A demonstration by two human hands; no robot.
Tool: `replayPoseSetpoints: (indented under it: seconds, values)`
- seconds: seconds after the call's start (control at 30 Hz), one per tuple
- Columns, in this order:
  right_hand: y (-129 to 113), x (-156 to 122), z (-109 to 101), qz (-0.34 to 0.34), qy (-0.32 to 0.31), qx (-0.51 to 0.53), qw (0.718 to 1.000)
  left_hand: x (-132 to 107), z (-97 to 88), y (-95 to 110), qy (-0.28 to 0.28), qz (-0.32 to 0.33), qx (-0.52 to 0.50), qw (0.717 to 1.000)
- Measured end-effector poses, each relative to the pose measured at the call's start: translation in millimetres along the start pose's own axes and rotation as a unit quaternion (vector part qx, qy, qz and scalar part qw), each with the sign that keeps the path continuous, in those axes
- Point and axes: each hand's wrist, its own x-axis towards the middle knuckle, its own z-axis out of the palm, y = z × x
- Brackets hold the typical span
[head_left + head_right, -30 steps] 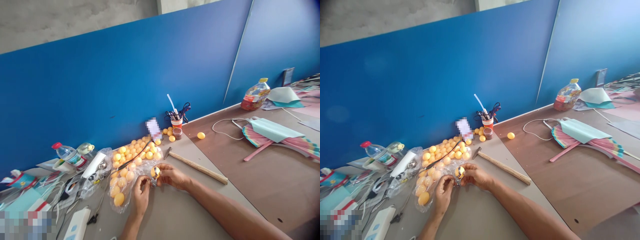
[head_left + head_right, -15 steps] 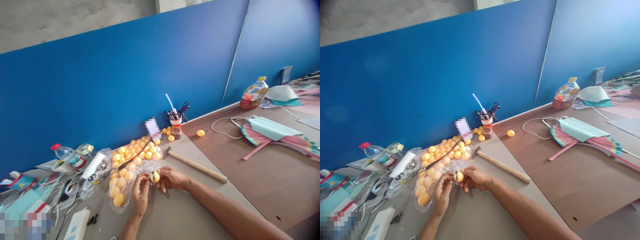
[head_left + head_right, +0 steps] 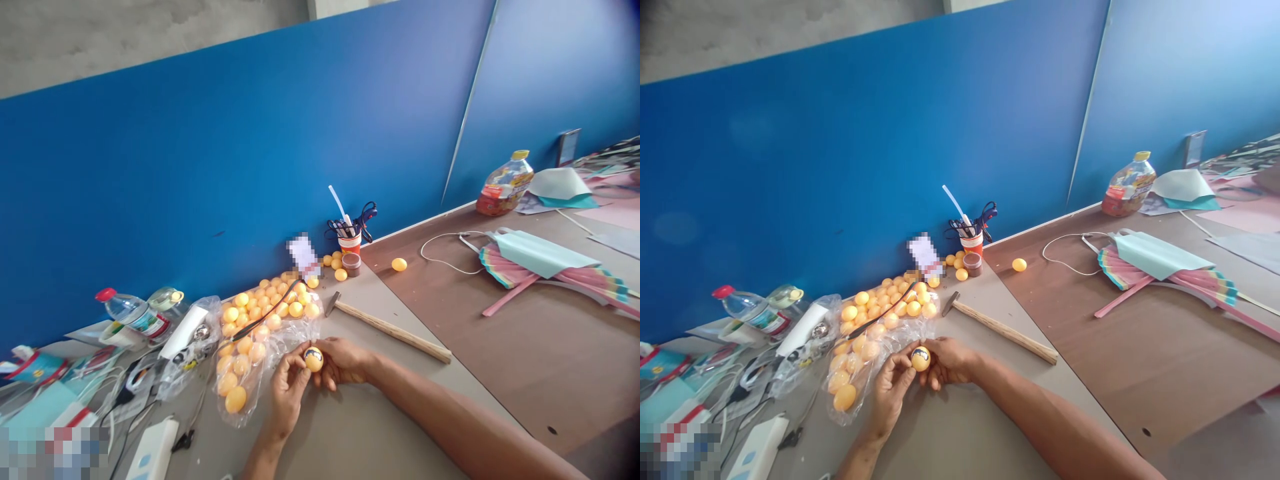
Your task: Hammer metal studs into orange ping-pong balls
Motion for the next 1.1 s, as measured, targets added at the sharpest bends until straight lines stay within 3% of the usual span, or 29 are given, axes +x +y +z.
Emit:
replayPoseSetpoints:
  seconds: [0.17, 0.33, 0.57, 0.8, 1.1]
  values:
    - [-1, 0, 1, 0.017, 0.004, 0.002, 1.0, 1, 1.4, -6, 0.022, 0.006, 0.038, 0.999]
    - [-3, -1, -3, 0.028, -0.014, 0.029, 0.999, 7, -3.6, -8, 0.096, -0.015, 0.008, 0.995]
    - [-3, -10, -3, -0.086, 0.008, -0.02, 0.996, 8, -9.9, -14, 0.134, -0.034, 0.017, 0.99]
    - [4, -5, 6, -0.167, 0.03, -0.084, 0.982, 8, -2.0, -3, 0.105, -0.003, 0.055, 0.993]
    - [-3, -9, 1, -0.124, 0.023, -0.011, 0.992, 8, -0.3, -3, 0.091, 0.0, 0.025, 0.996]
